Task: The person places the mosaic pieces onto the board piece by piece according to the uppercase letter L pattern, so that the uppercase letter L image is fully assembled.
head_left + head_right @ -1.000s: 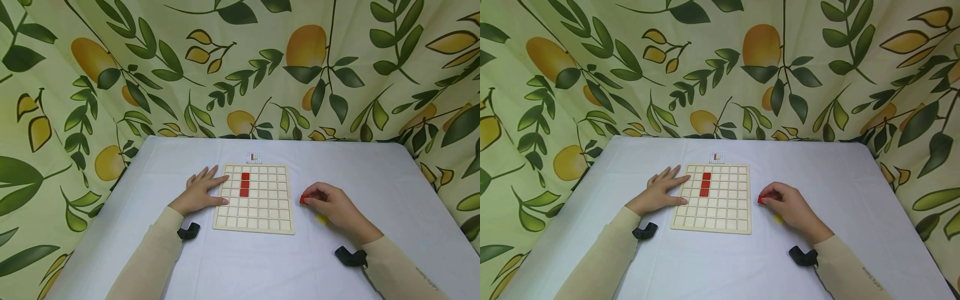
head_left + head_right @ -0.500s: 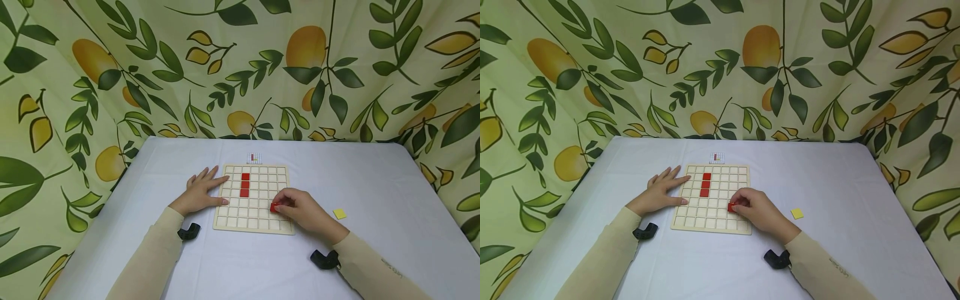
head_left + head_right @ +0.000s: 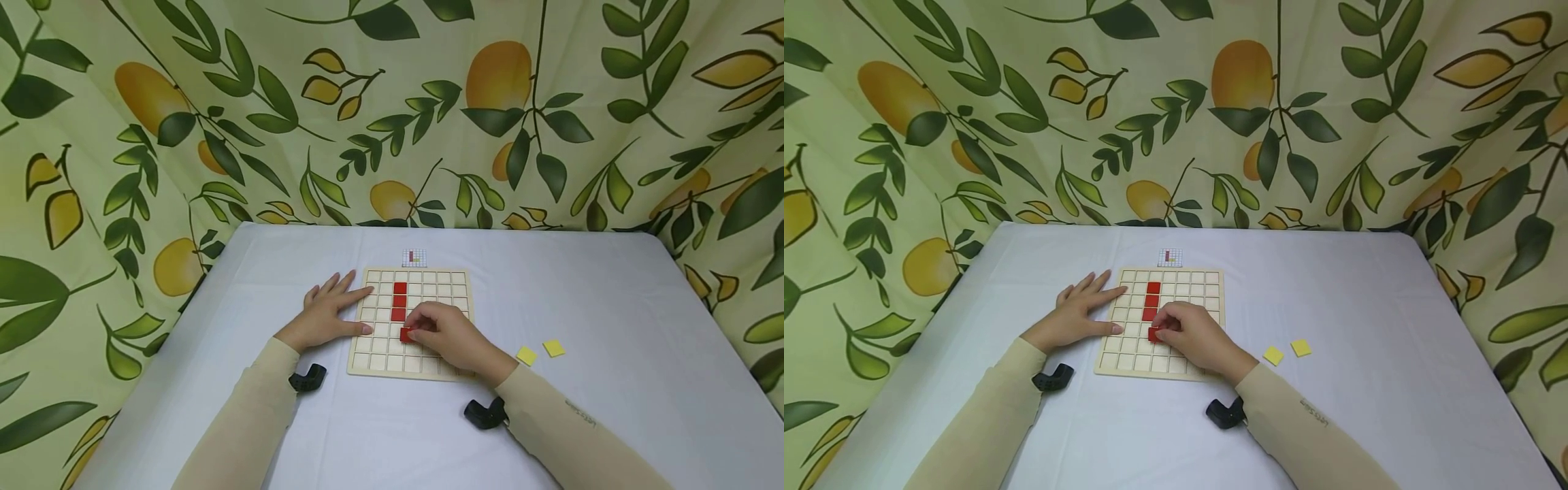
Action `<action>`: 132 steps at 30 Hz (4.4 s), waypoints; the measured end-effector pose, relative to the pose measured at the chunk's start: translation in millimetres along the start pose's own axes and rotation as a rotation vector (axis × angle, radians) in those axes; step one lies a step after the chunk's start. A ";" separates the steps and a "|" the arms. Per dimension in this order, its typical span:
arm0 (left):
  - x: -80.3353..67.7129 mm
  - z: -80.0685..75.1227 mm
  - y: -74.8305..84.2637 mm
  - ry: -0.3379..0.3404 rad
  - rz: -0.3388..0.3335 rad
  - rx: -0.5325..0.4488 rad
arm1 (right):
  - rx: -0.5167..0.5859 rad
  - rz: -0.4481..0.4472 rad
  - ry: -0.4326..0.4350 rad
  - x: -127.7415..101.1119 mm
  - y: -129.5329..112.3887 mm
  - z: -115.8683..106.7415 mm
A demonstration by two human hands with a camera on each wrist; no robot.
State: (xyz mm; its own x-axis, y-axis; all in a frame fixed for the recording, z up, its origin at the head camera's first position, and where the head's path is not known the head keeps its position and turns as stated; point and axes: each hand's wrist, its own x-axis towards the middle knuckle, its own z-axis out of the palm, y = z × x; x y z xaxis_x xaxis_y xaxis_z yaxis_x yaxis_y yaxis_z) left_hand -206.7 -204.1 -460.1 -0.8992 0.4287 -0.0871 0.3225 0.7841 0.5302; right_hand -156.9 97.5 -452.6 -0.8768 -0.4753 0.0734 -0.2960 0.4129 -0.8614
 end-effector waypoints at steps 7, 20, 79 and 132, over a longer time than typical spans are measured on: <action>0.5 -0.1 -0.7 0.000 0.003 -0.002 | -0.047 0.023 0.036 16.0 -1.2 9.7; 0.1 -0.5 -1.2 -0.010 0.001 0.007 | -0.070 -0.001 0.020 18.6 -0.8 12.5; 1.6 3.6 -1.0 -0.007 -0.037 0.002 | 0.285 -0.011 0.095 -66.0 37.7 -106.2; -1.1 0.6 1.6 -0.008 -0.015 0.002 | -0.142 0.120 0.112 -93.7 62.3 -119.4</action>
State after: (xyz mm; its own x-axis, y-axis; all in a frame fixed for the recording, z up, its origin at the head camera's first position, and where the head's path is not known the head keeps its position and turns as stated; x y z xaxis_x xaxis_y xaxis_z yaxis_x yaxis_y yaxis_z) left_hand -205.0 -203.0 -459.7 -0.9015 0.4207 -0.1016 0.3098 0.7912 0.5272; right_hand -138.5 260.5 -453.1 -0.9433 -0.3298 0.0372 -0.2305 0.5702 -0.7885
